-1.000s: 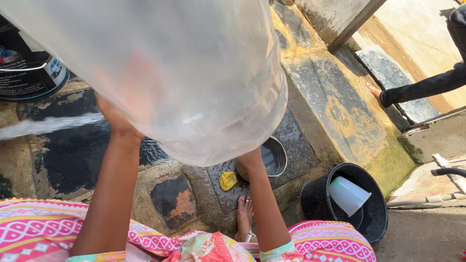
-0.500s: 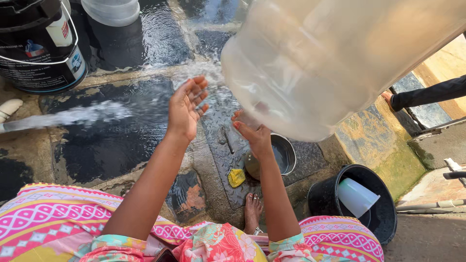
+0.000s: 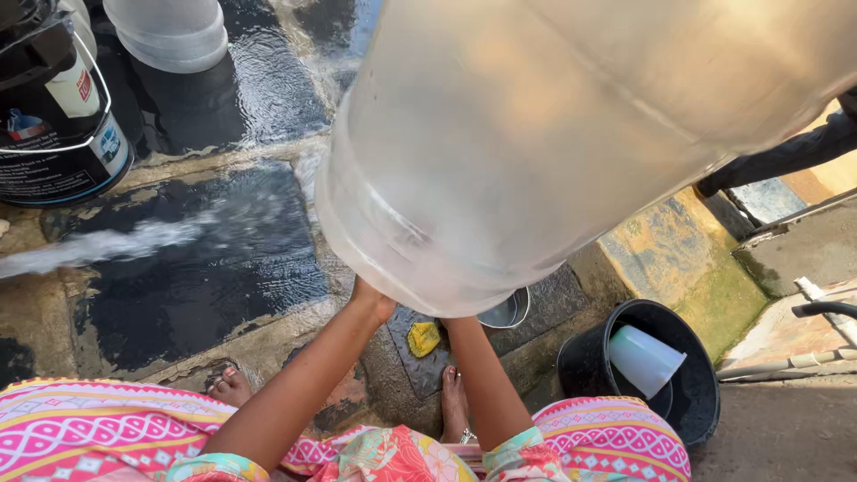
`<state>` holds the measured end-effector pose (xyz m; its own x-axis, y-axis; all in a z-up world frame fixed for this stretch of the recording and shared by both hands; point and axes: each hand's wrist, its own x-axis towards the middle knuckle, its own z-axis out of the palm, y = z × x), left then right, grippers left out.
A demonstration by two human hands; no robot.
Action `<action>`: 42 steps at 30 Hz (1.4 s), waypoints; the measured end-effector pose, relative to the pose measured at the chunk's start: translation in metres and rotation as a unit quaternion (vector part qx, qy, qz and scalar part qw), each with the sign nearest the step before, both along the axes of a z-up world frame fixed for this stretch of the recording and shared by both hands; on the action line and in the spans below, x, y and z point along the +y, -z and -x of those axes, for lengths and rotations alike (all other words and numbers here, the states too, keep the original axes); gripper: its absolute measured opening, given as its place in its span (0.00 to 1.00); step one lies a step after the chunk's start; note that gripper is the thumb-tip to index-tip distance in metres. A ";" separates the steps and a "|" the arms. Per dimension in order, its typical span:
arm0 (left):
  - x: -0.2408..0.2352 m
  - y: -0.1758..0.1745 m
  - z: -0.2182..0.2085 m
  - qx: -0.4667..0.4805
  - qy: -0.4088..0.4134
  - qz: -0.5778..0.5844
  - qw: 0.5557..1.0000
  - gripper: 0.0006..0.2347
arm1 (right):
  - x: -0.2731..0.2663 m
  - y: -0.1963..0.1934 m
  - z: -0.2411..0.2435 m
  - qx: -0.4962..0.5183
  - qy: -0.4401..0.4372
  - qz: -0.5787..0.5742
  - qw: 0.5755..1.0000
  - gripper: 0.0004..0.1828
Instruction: The person washes a large plastic jug and a smaller glass container by rinsing them with water and scrubbing them with a toothbrush.
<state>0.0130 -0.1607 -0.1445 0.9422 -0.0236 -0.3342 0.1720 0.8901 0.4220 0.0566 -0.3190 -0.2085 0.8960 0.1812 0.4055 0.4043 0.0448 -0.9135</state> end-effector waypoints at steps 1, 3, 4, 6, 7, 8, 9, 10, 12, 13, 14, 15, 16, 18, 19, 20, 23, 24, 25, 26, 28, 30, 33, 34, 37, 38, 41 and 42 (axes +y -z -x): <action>0.001 0.005 -0.003 -0.027 0.016 0.025 0.999 0.21 | -0.004 -0.003 -0.004 0.006 0.010 -0.023 1.000 0.29; 0.000 0.008 -0.021 -0.045 0.036 0.044 0.997 0.20 | -0.023 -0.030 -0.025 0.013 0.018 -0.081 0.996 0.30; 0.000 0.011 -0.025 -0.035 0.042 0.046 0.997 0.20 | -0.035 -0.046 -0.031 0.029 0.016 -0.122 0.992 0.31; 0.001 0.016 -0.026 -0.016 0.037 0.038 0.998 0.20 | -0.059 -0.079 -0.033 0.055 0.013 -0.209 0.976 0.32; 0.004 0.018 -0.027 -0.010 0.024 0.029 0.999 0.20 | -0.073 -0.095 -0.027 0.060 0.016 -0.256 0.965 0.32; 0.004 0.021 -0.026 -0.009 0.005 0.023 1.000 0.20 | -0.084 -0.111 -0.024 0.057 0.003 -0.304 0.951 0.33; 0.004 0.022 -0.028 -0.007 -0.018 0.008 1.000 0.20 | -0.092 -0.127 -0.026 0.054 -0.014 -0.349 0.935 0.33; 0.006 0.026 -0.021 0.004 -0.034 -0.009 0.999 0.20 | -0.095 -0.134 -0.023 0.066 -0.043 -0.379 0.922 0.34; 0.012 0.029 -0.011 0.037 -0.057 -0.060 0.996 0.20 | -0.090 -0.144 -0.031 0.088 -0.114 -0.433 0.890 0.36; 0.016 0.027 -0.007 0.067 -0.055 -0.098 0.991 0.20 | -0.085 -0.145 -0.037 0.097 -0.136 -0.435 0.885 0.36; 0.021 0.021 -0.009 0.098 -0.050 -0.137 0.984 0.22 | -0.080 -0.146 -0.044 0.102 -0.160 -0.436 0.880 0.36; 0.027 0.015 -0.006 0.069 -0.067 -0.176 0.980 0.22 | -0.076 -0.143 -0.047 0.114 -0.164 -0.435 0.878 0.37; 0.035 0.008 -0.005 0.038 -0.084 -0.213 0.973 0.22 | -0.073 -0.139 -0.051 0.124 -0.169 -0.433 0.877 0.38; 0.049 -0.008 0.000 0.018 -0.106 -0.272 0.956 0.21 | -0.064 -0.128 -0.056 0.145 -0.180 -0.432 0.872 0.39; 0.056 -0.016 0.003 0.030 -0.111 -0.296 0.948 0.21 | -0.060 -0.122 -0.055 0.156 -0.186 -0.433 0.868 0.40; 0.060 -0.026 0.001 0.036 -0.119 -0.316 0.940 0.21 | -0.055 -0.123 -0.059 0.163 -0.196 -0.430 0.866 0.41; 0.061 -0.043 0.008 0.009 -0.114 -0.355 0.928 0.21 | -0.050 -0.128 -0.051 0.136 -0.175 -0.360 0.906 0.43; 0.062 -0.048 0.009 0.003 -0.108 -0.349 0.931 0.21 | -0.049 -0.136 -0.047 0.133 -0.168 -0.379 0.900 0.46; 0.064 -0.053 0.009 -0.004 -0.101 -0.342 0.934 0.22 | -0.050 -0.146 -0.042 0.131 -0.162 -0.398 0.894 0.50; 0.067 -0.058 0.008 -0.011 -0.095 -0.336 0.937 0.22 | -0.051 -0.159 -0.039 0.128 -0.158 -0.416 0.887 0.54; 0.076 -0.065 0.004 -0.064 -0.110 -0.286 0.950 0.24 | -0.067 -0.188 -0.027 0.171 -0.110 -0.443 0.873 0.58; 0.088 -0.068 -0.001 -0.091 -0.109 -0.238 0.961 0.25 | -0.081 -0.206 -0.018 0.105 -0.200 -0.394 0.891 0.57; 0.104 -0.062 -0.005 -0.094 -0.090 -0.178 0.976 0.25 | -0.091 -0.204 -0.024 0.100 -0.146 -0.359 0.916 0.55; 0.107 -0.058 -0.005 -0.096 -0.088 -0.164 0.978 0.23 | -0.090 -0.195 -0.029 0.113 -0.097 -0.354 0.923 0.55; 0.113 -0.046 -0.003 -0.089 -0.082 -0.161 0.979 0.22 | -0.071 -0.153 -0.045 0.208 -0.105 -0.361 0.903 0.54; 0.117 -0.043 -0.001 -0.083 -0.080 -0.167 0.979 0.22 | -0.063 -0.138 -0.049 0.243 -0.090 -0.359 0.897 0.55; 0.136 -0.043 0.009 -0.054 -0.097 -0.218 0.970 0.18 | -0.044 -0.113 -0.058 0.312 -0.048 -0.386 0.867 0.56; 0.138 -0.047 0.010 -0.058 -0.107 -0.281 0.952 0.17 | -0.042 -0.110 -0.060 0.330 -0.035 -0.398 0.855 0.57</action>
